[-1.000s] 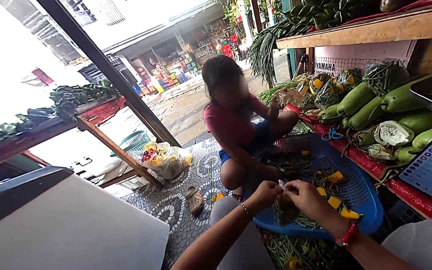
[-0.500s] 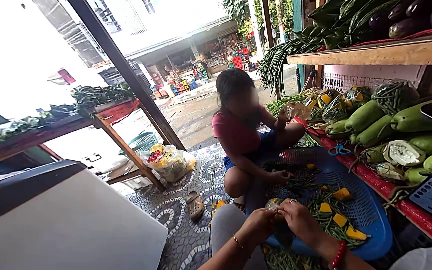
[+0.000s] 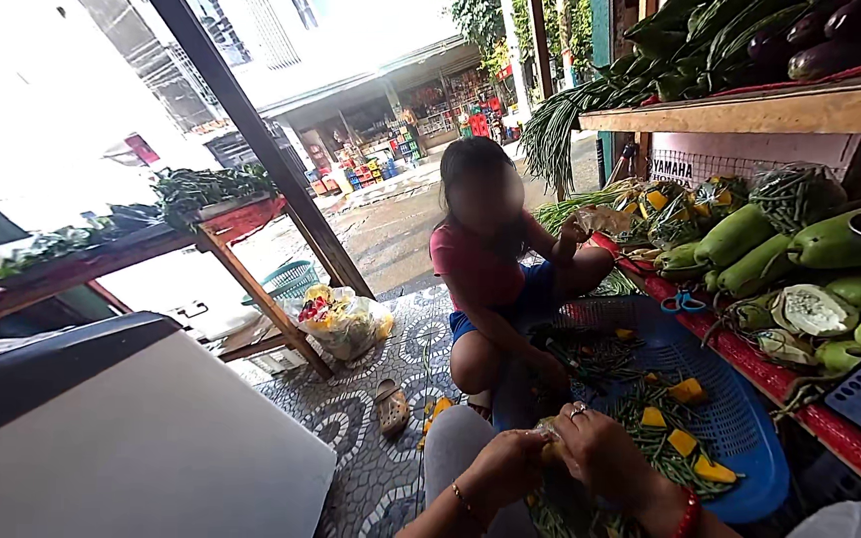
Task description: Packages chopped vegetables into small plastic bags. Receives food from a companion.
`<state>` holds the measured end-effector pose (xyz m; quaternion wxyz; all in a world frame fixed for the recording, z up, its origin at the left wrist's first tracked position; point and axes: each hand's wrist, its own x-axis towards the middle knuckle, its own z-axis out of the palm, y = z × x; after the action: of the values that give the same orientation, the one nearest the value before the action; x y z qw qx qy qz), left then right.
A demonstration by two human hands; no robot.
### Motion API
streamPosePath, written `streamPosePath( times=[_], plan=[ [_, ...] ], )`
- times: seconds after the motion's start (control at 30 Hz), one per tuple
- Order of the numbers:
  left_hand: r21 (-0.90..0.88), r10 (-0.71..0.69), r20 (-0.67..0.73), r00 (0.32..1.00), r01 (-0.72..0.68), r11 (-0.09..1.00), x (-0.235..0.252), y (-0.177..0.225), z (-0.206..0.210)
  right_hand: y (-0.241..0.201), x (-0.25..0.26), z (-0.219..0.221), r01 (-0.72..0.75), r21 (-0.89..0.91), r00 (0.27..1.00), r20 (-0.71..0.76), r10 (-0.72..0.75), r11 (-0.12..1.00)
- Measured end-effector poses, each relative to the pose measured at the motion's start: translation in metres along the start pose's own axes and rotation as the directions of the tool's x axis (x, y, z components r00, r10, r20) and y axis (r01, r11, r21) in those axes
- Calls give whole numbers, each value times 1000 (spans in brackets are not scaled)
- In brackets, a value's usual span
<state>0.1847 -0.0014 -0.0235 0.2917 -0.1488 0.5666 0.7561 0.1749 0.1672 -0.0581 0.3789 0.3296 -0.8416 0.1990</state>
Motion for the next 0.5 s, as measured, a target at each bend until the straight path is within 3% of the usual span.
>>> streamPosePath(
  times=[0.07,0.2,0.4,0.43,0.5],
  plan=[
    [-20,-9,28,1000,10,1000,-1,3,0,-9,-1,-6,-130,149,986,119,113,980],
    [-9,54,-2,999,-54,998,-5,8,3,-17,2,-11,-310,238,942,205,265,920],
    [174,143,-84,986,-127,977,-3,3,7,-15,3,-12,-264,86,945,221,240,961],
    [226,156,-69,985,-137,964,-3,0,7,-20,6,-18,-348,63,894,323,310,935],
    [353,218,-28,976,-194,915,-2,-3,7,-25,26,-39,-558,-23,596,685,419,830]
  ],
)
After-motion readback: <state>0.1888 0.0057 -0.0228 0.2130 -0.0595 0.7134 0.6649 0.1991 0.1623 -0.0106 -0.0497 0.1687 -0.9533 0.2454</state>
